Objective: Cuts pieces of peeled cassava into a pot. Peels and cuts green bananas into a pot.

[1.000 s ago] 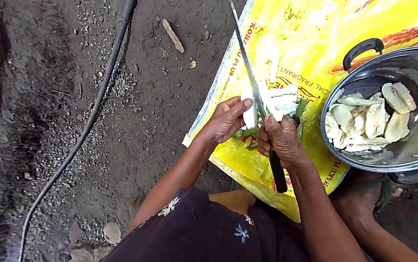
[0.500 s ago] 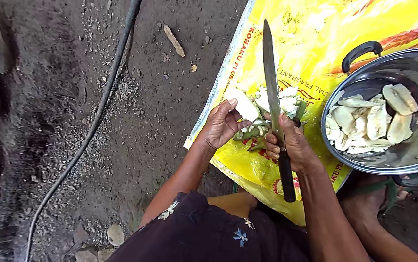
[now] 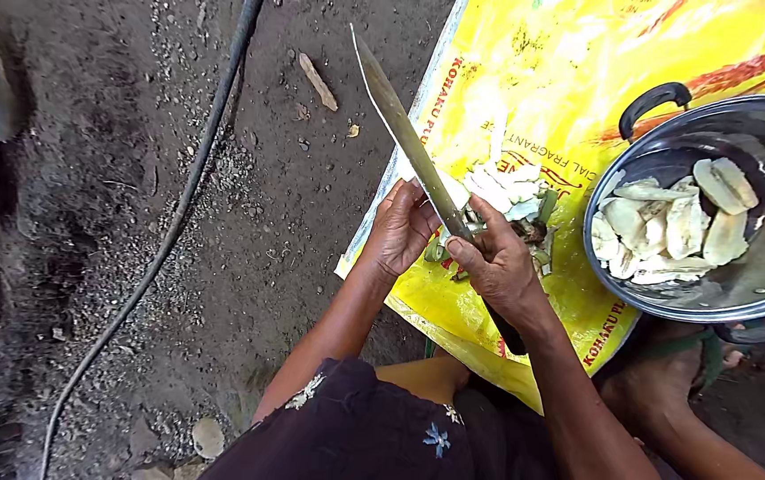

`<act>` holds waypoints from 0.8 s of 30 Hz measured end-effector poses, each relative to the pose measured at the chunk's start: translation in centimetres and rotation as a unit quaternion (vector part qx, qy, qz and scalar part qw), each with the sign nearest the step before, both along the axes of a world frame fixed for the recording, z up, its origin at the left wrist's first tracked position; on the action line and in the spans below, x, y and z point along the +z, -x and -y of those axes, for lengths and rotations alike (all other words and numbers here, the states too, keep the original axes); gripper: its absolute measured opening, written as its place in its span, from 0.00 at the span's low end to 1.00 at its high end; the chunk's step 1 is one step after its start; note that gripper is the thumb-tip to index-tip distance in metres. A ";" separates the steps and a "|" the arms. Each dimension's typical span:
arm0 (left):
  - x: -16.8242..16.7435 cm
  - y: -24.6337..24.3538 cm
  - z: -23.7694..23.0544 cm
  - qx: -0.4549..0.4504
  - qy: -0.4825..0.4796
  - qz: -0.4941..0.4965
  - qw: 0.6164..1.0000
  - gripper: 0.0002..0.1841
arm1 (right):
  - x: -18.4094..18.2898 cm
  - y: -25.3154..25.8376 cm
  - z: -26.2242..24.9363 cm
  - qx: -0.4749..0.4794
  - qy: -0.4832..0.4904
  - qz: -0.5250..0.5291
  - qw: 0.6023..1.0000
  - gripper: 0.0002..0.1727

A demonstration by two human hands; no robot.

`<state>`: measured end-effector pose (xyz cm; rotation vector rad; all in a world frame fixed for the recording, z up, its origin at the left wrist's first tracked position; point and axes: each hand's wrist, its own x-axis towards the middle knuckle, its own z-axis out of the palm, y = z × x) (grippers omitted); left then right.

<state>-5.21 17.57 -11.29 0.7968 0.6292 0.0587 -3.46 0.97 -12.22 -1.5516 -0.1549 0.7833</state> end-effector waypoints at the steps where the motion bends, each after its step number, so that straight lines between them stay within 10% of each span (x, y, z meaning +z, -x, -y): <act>1: 0.0 0.0 0.0 -0.001 0.000 0.000 1.000 0.11 | -0.1 0.0 0.0 0.000 -0.004 -0.003 1.000 0.43; 24: -0.1 0.0 -0.1 -0.045 -0.048 0.002 0.998 0.10 | -0.8 -0.1 0.4 -0.033 -0.078 -0.055 0.995 0.34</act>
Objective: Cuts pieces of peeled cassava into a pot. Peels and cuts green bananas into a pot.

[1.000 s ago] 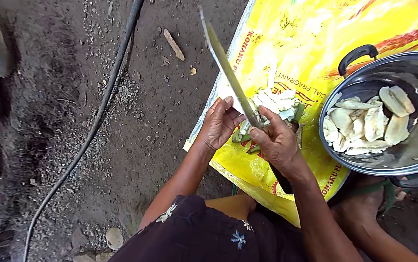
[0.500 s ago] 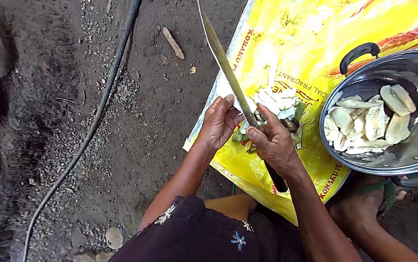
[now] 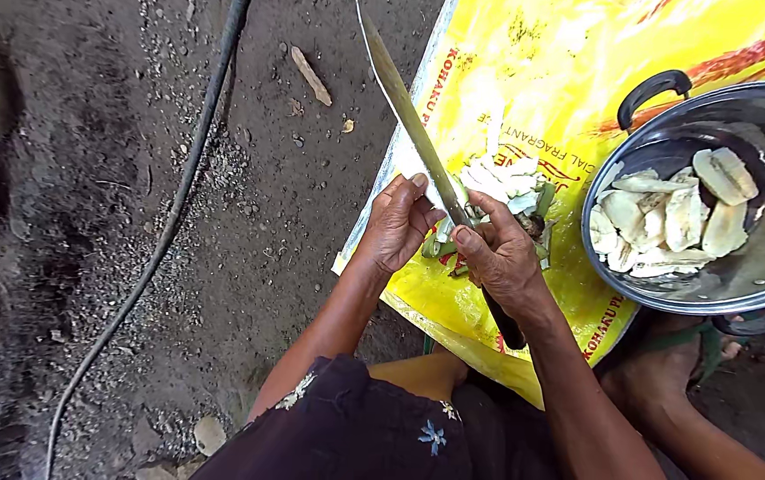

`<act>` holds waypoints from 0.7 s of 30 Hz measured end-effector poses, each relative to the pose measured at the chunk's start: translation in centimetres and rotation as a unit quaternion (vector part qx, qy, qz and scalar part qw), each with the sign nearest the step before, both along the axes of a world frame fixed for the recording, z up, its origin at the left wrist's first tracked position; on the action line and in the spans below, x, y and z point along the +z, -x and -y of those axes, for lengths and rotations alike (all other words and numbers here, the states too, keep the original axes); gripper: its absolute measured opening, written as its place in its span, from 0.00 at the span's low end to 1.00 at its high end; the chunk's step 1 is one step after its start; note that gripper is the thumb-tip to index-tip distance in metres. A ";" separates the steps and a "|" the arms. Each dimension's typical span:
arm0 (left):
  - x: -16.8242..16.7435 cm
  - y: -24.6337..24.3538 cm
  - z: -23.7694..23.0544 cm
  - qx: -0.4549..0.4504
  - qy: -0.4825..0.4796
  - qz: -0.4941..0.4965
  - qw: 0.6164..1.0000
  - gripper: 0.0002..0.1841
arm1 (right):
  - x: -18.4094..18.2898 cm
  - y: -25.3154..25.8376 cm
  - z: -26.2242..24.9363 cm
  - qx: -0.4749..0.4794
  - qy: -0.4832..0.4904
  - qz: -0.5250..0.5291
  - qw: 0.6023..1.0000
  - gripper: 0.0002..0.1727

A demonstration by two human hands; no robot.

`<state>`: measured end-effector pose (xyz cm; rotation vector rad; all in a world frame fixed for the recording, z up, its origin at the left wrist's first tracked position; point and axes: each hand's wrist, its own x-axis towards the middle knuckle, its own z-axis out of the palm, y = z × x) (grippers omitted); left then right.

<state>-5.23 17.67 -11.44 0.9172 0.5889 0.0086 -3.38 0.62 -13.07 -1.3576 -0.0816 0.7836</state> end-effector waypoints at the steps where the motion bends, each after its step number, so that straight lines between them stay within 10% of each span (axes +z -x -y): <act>1: -0.1 0.1 -0.1 -0.006 0.001 0.003 1.000 0.10 | -0.1 0.0 -0.1 -0.007 -0.003 -0.002 1.000 0.31; 21: 0.6 -0.6 1.7 0.002 -0.110 -0.080 0.991 0.20 | -0.4 -0.1 0.2 0.063 0.051 0.082 0.993 0.35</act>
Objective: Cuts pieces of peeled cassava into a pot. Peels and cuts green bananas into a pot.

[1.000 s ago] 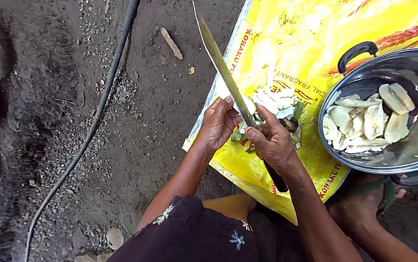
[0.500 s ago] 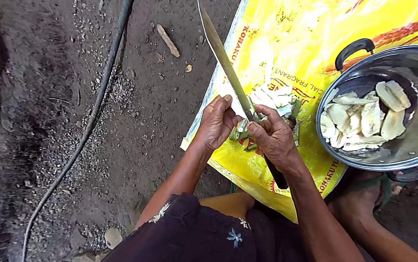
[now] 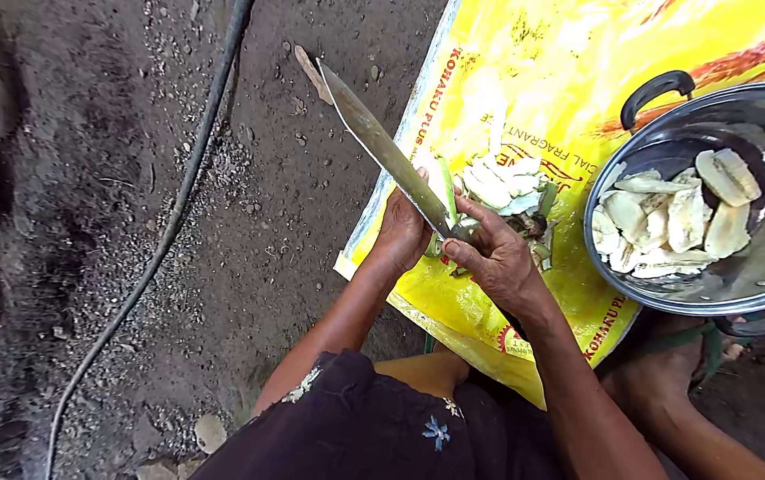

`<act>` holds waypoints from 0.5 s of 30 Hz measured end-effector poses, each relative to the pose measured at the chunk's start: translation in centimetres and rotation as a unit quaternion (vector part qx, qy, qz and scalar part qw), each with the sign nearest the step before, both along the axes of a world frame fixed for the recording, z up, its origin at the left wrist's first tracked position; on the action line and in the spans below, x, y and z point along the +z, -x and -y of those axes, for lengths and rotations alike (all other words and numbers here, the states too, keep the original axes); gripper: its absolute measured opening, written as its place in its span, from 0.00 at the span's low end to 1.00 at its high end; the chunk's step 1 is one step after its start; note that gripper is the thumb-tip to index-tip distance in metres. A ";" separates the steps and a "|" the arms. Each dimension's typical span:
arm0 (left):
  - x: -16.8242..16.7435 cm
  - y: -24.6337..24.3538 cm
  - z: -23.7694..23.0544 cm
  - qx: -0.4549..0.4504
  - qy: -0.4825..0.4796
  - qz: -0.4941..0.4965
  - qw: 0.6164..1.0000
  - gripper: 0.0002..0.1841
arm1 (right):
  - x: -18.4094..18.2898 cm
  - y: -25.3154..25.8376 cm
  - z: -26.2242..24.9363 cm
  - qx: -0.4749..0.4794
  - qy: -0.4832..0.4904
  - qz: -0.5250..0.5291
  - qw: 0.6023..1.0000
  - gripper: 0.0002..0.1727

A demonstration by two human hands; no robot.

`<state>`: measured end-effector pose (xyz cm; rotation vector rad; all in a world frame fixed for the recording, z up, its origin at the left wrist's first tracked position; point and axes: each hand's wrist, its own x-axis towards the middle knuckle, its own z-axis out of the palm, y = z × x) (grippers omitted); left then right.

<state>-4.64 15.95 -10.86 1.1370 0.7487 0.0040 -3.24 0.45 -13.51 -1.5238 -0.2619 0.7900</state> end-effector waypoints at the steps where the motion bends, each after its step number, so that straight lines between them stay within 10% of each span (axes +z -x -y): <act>1: -0.2 0.1 0.1 -0.011 -0.010 0.001 1.000 0.20 | -0.2 0.1 -0.1 -0.010 -0.006 -0.002 1.000 0.32; 15: -1.1 1.2 0.6 -0.049 -0.008 0.009 0.999 0.21 | -0.6 0.1 -0.3 -0.023 0.026 0.016 0.999 0.39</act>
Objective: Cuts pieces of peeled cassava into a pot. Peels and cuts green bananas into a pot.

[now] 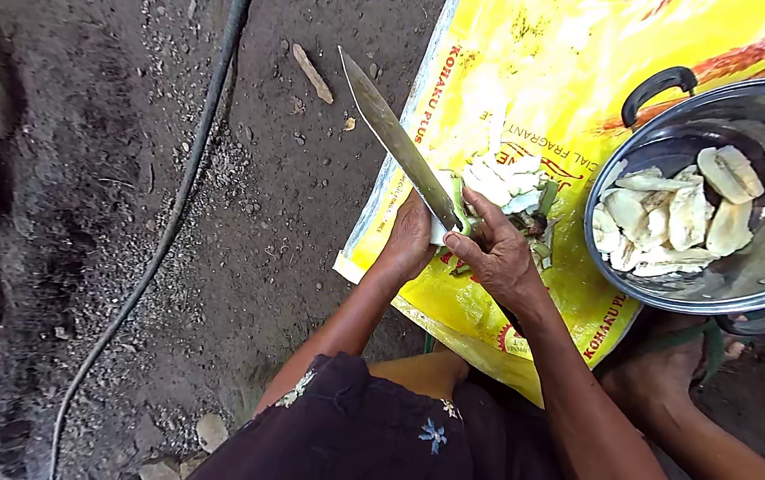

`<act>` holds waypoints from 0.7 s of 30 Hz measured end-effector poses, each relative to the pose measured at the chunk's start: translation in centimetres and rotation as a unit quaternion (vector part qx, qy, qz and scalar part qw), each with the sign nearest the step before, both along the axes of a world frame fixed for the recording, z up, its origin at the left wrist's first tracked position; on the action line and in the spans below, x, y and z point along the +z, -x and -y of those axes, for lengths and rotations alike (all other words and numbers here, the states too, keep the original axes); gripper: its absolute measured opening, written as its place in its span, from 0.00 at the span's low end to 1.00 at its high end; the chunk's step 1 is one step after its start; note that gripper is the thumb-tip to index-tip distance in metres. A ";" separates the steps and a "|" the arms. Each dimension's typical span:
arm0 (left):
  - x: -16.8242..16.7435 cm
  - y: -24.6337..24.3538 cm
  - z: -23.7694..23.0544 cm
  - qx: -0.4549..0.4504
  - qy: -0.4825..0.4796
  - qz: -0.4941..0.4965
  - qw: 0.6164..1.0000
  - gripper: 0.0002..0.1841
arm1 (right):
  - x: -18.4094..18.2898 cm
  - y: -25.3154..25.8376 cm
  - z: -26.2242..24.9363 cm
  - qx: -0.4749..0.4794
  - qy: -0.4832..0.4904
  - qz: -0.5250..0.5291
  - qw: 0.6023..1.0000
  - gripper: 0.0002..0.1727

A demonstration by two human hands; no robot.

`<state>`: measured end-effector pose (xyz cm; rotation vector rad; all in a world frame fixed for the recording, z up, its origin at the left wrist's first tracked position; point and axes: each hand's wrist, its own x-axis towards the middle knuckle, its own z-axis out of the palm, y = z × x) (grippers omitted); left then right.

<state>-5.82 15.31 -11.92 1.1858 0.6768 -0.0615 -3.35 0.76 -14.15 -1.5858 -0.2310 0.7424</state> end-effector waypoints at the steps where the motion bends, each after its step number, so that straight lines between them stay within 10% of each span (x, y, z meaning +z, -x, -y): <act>1: 0.0 0.1 0.0 0.000 0.003 -0.007 1.000 0.21 | -0.2 0.0 0.1 0.004 0.000 0.007 1.000 0.40; 21: 0.1 2.4 -1.1 -0.095 0.037 -0.055 0.993 0.23 | -0.7 -0.1 0.4 0.031 -0.058 -0.095 0.993 0.29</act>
